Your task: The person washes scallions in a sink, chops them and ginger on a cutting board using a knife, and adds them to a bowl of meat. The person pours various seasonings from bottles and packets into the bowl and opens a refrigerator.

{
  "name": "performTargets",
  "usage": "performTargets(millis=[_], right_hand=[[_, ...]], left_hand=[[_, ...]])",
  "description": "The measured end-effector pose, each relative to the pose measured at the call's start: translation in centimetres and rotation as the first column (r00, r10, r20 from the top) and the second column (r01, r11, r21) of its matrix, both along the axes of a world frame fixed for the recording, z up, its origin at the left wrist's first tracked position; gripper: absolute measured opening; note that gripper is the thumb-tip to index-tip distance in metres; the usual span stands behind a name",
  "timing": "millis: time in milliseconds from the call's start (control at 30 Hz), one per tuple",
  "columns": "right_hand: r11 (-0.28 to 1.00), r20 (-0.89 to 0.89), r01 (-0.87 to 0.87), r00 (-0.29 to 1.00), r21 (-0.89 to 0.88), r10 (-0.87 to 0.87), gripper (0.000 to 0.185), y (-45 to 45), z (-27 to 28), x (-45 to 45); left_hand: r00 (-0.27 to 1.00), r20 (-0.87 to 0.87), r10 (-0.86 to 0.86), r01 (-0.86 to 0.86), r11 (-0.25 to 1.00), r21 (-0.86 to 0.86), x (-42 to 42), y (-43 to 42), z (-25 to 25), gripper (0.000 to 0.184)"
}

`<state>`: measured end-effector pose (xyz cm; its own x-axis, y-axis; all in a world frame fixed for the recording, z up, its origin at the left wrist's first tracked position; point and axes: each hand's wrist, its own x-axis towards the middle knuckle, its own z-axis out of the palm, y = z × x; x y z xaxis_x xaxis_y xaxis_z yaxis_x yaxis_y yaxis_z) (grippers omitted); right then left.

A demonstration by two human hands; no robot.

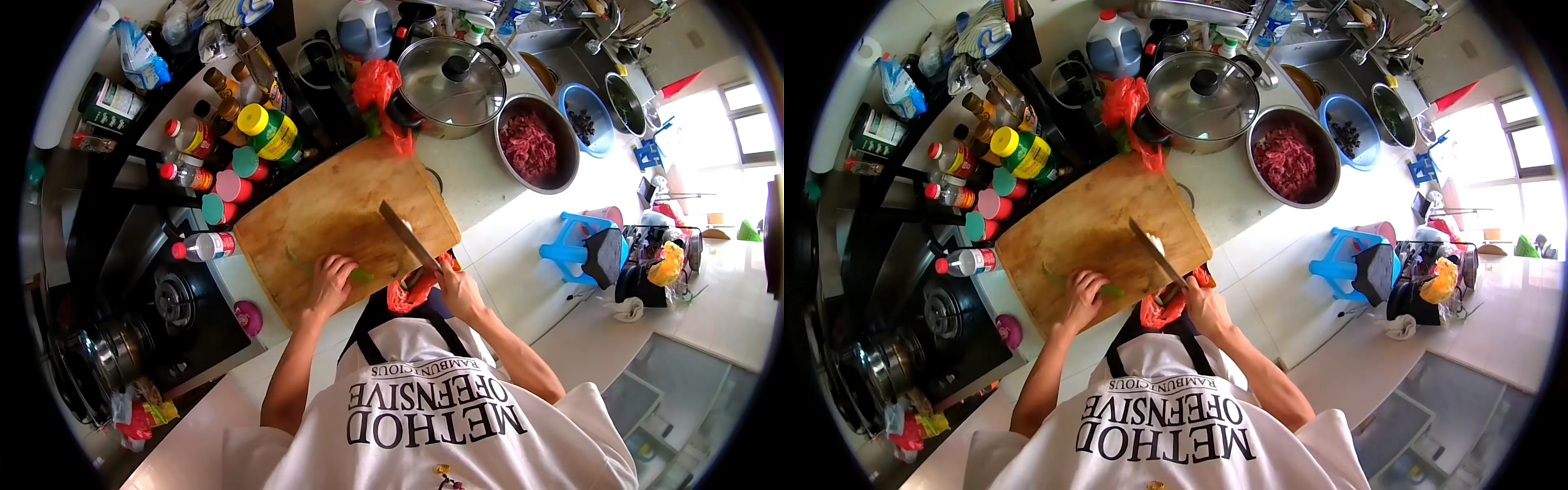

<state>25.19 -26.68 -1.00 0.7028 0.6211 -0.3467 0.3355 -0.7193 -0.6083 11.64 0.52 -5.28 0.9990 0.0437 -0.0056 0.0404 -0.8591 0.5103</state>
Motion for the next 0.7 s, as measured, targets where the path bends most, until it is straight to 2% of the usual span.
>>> performTargets(millis=[100,167,300,467,600,700], right_hand=[[1.0,0.038,-0.01,0.999,-0.007,0.011,0.012,-0.1,1.7,0.6],[0.997,0.071,-0.079,0.994,0.01,0.078,0.014,-0.2,2.4,0.4],[0.98,0.088,-0.2,0.976,-0.017,0.2,0.02,0.6,5.9,0.0],[0.948,0.101,-0.29,0.947,-0.129,0.304,0.025,0.5,6.1,-1.3],[0.926,0.095,-0.315,0.936,-0.21,0.34,0.026,1.1,6.7,-1.8],[0.935,0.132,-0.299,0.936,-0.189,0.326,0.023,1.0,5.7,-2.3]], left_hand=[[0.999,0.051,-0.015,0.017,0.999,-0.042,3.0,-0.4,-1.3,0.041],[0.99,0.141,-0.005,0.01,0.999,-0.032,5.3,-1.3,-1.5,0.038],[0.987,0.155,0.038,-0.024,0.996,-0.09,5.9,-1.3,-1.8,0.03],[0.982,0.189,-0.009,0.015,0.999,-0.03,4.9,-0.7,-1.8,0.027],[0.977,0.211,0.019,0.01,0.991,-0.135,4.4,-0.3,-2.8,0.025],[0.967,0.252,0.041,0.002,0.986,-0.167,4.5,-0.6,-2.2,0.025]])
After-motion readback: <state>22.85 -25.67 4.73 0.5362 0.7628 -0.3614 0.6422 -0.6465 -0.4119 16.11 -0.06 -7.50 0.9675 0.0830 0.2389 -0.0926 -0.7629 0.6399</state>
